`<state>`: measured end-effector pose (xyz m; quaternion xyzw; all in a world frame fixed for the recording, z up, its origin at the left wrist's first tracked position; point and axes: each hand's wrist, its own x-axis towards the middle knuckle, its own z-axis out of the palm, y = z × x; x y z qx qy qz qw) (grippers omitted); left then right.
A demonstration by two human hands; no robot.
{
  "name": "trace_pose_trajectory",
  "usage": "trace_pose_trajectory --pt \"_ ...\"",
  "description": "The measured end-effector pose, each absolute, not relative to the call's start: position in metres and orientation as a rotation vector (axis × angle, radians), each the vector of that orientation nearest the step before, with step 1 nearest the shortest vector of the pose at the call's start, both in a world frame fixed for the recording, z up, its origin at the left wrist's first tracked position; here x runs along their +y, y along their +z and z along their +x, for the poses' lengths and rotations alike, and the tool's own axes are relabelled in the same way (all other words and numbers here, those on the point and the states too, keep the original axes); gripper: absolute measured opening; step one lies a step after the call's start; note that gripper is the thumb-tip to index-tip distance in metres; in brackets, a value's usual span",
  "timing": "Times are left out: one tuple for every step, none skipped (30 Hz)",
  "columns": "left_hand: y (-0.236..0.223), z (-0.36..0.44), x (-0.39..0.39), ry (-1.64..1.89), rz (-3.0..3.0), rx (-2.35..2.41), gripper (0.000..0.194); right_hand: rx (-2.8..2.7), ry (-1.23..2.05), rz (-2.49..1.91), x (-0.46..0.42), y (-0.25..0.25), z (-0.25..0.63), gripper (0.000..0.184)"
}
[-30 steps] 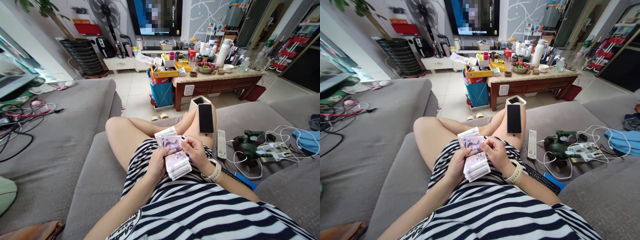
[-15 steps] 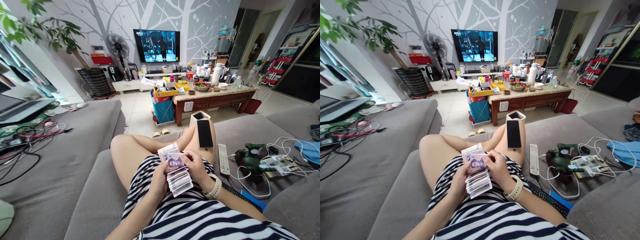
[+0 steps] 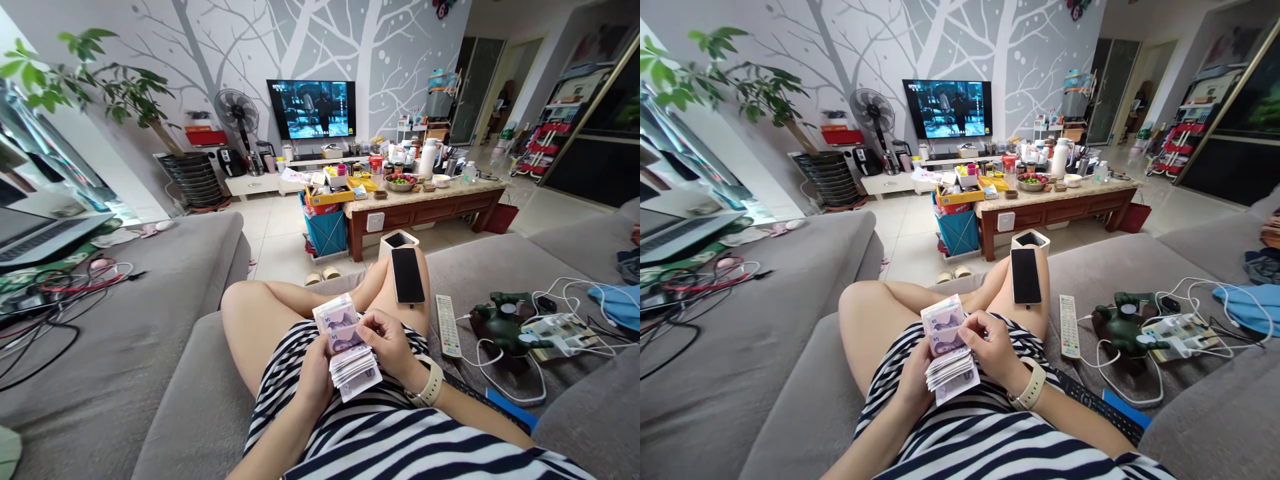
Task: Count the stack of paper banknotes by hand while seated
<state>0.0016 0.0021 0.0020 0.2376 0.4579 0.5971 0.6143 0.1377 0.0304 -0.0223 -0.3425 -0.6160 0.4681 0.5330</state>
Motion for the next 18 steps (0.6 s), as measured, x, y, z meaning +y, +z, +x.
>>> trace_pose_trajectory --pt "0.003 0.002 0.002 1.372 0.553 1.063 0.018 -1.467 1.121 -0.815 0.03 -0.021 0.138 0.019" --pt "0.003 0.002 0.002 1.369 0.556 1.066 0.018 -1.464 1.126 -0.813 0.03 -0.02 0.138 0.018" --pt "0.003 0.002 0.002 1.371 0.558 1.065 0.017 -1.462 1.131 -0.81 0.03 -0.02 0.138 0.019" --pt "0.003 0.001 0.003 1.374 0.56 1.059 0.016 -1.46 1.133 -0.808 0.029 -0.019 0.138 0.019" --pt "0.002 0.001 0.003 1.377 0.562 1.049 0.015 -1.46 1.132 -0.809 0.029 -0.019 0.138 0.02" --pt "0.001 0.001 0.004 1.378 0.562 1.037 0.014 -1.462 1.127 -0.81 0.029 -0.018 0.138 0.021" --pt "-0.001 0.001 0.005 1.376 0.559 1.023 0.013 -1.465 1.12 -0.812 0.029 -0.018 0.138 0.022" --pt "-0.004 0.0 0.005 1.374 0.552 1.009 0.013 -1.469 1.112 -0.814 0.029 -0.018 0.138 0.023" --pt "-0.006 0.0 0.006 1.371 0.54 0.995 0.013 -1.473 1.105 -0.814 0.029 -0.018 0.138 0.024" --pt "-0.008 -0.001 0.007 1.37 0.53 0.984 0.013 -1.476 1.101 -0.812 0.029 -0.017 0.138 0.025" --pt "-0.01 -0.001 0.007 1.373 0.521 0.976 0.014 -1.479 1.1 -0.808 0.029 -0.017 0.138 0.026" --pt "-0.012 -0.002 0.007 1.376 0.515 0.972 0.015 -1.48 1.1 -0.803 0.029 -0.017 0.138 0.026" --pt "-0.013 -0.002 0.008 1.374 0.511 0.972 0.016 -1.48 1.102 -0.797 0.029 -0.016 0.138 0.027" --pt "-0.013 -0.002 0.008 1.368 0.508 0.973 0.018 -1.479 1.106 -0.79 0.029 -0.016 0.138 0.027" --pt "-0.013 -0.003 0.007 1.357 0.503 0.972 0.019 -1.476 1.111 -0.784 0.029 -0.016 0.138 0.028" --pt "-0.013 -0.003 0.007 1.344 0.498 0.966 0.021 -1.472 1.118 -0.777 0.029 -0.016 0.138 0.028" --pt "-0.012 -0.003 0.007 1.333 0.491 0.957 0.022 -1.467 1.125 -0.772 0.029 -0.017 0.138 0.028" --pt "-0.012 -0.003 0.007 1.325 0.485 0.948 0.024 -1.464 1.131 -0.768 0.029 -0.017 0.138 0.028"
